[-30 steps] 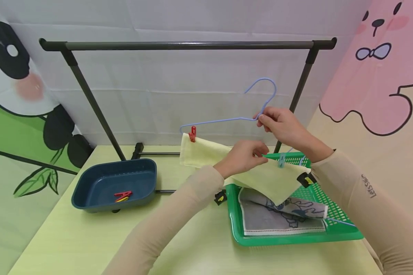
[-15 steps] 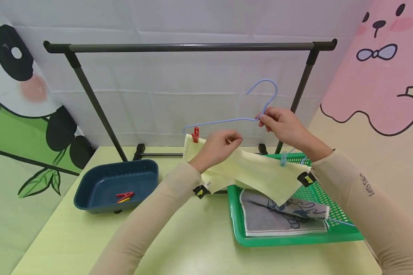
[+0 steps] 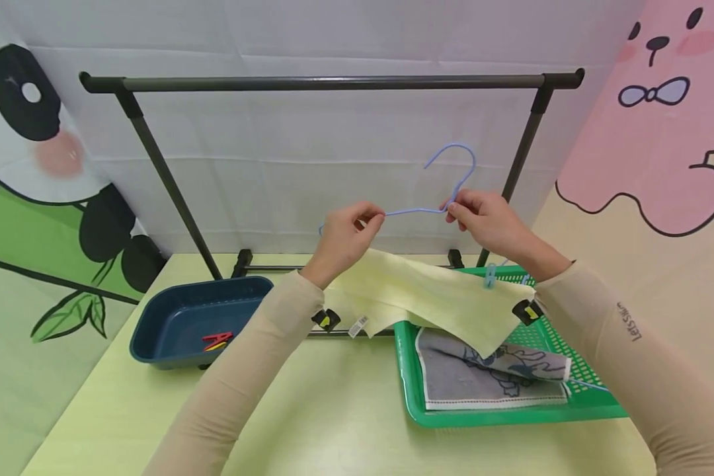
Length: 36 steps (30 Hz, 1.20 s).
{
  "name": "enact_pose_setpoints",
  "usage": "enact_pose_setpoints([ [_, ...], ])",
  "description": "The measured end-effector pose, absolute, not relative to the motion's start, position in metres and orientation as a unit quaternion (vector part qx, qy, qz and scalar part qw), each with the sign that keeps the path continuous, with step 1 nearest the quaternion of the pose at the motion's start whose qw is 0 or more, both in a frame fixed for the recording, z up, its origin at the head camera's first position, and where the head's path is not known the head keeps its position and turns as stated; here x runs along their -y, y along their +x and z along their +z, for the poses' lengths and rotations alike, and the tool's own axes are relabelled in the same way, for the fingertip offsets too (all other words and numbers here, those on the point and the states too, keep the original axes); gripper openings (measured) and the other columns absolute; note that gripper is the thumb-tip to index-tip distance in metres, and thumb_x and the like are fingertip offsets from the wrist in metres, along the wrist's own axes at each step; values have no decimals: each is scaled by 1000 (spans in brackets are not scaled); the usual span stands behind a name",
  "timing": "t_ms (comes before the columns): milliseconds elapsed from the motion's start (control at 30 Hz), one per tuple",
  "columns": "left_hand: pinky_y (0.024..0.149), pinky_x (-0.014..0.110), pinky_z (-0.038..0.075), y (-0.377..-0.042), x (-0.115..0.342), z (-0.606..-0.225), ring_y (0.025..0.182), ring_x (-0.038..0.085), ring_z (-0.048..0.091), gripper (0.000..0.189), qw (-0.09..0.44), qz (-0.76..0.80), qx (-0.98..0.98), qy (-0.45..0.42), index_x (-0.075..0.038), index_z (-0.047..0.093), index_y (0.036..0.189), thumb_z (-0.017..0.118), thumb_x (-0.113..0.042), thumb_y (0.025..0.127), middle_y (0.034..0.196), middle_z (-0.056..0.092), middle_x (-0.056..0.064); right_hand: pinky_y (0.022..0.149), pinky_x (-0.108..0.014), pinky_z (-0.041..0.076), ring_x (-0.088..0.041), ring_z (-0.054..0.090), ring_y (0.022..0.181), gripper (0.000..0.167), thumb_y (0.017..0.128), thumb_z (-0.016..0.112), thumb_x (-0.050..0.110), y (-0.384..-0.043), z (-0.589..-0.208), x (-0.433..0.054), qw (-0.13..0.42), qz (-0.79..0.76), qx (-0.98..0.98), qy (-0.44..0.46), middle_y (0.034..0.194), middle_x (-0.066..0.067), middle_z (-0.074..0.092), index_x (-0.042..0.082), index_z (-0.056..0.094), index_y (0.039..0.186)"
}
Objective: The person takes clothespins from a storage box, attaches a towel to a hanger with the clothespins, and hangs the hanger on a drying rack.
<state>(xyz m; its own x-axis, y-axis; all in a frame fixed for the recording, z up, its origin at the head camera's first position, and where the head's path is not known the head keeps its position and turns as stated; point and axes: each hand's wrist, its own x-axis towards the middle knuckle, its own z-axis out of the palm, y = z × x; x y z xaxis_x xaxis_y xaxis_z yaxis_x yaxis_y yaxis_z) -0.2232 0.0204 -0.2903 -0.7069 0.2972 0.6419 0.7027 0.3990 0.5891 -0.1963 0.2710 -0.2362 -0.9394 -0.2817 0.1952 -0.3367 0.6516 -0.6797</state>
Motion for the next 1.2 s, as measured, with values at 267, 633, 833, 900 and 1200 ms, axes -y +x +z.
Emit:
enact_pose_setpoints([
  [267,81,24,44,-231,-13,-293,90,19,58,13,265,-412,820,-296,-4,71,94,60,-11,92,93,64,5,62,-28,36,-23,46,77,30,103,42,23,-197,-238,-267,40,364,914,174,97,-10,60,0,62,100],
  [633,66,21,44,-234,-11,-297,73,11,55,15,186,-412,836,-312,-6,70,97,58,-15,95,87,66,2,61,-28,35,-23,46,75,29,102,43,21,-197,-240,-268,49,361,914,179,93,-8,60,1,63,100],
  [833,63,23,42,-234,-10,-296,67,13,50,14,169,-426,834,-308,-6,69,96,57,-15,96,82,63,2,58,-28,34,-22,46,71,29,102,43,22,-193,-239,-266,64,341,920,183,93,-8,61,3,64,98],
  [900,63,24,42,-233,-10,-294,67,14,49,15,164,-430,833,-307,-6,68,96,56,-15,96,82,63,3,55,-28,33,-22,45,68,28,102,44,22,-192,-239,-265,69,337,920,185,92,-8,61,3,64,98],
  [1200,61,25,40,-235,-5,-286,66,15,48,15,145,-454,835,-276,-7,66,97,55,-18,97,81,60,1,55,-26,38,-21,50,72,29,102,44,23,-192,-242,-270,92,305,929,190,91,-8,61,3,64,108],
])
